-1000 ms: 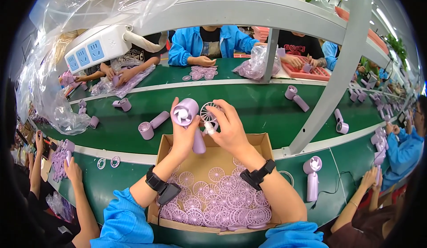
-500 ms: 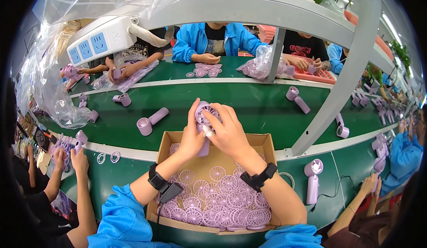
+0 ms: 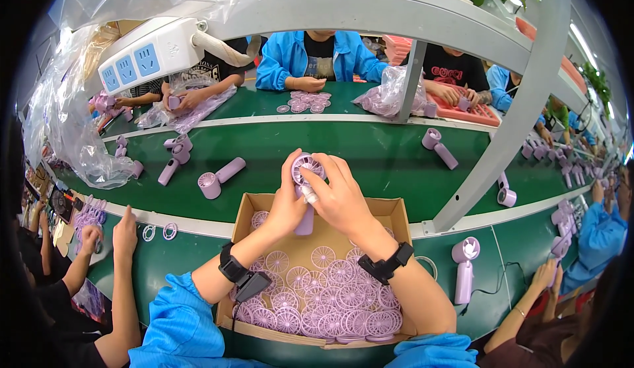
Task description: The person picks up a fan body and a fan cover, presses the cover onto the body by hand, and sets the assembled fan on the table. This process is repeated multiple times throughout the video.
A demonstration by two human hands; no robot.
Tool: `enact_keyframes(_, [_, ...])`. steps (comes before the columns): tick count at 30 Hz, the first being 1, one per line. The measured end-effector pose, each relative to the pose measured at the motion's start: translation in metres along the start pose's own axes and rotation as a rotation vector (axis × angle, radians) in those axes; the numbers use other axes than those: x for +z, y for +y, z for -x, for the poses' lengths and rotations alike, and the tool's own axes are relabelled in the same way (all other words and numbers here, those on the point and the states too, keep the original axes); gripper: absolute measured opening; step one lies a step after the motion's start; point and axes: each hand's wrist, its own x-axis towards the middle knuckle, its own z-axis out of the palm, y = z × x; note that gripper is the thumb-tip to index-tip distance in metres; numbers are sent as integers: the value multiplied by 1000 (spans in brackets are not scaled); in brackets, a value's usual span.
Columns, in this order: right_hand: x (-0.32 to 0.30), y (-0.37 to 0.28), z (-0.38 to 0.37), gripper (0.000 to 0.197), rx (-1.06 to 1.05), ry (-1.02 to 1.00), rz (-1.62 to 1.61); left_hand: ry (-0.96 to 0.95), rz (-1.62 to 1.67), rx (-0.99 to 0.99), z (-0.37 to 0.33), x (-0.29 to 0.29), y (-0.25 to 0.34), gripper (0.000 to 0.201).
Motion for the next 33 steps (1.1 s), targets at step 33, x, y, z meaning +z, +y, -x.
enact_keyframes(33, [-52, 145, -14, 30, 949, -243, -415, 89, -36, -51, -23, -2, -54, 47])
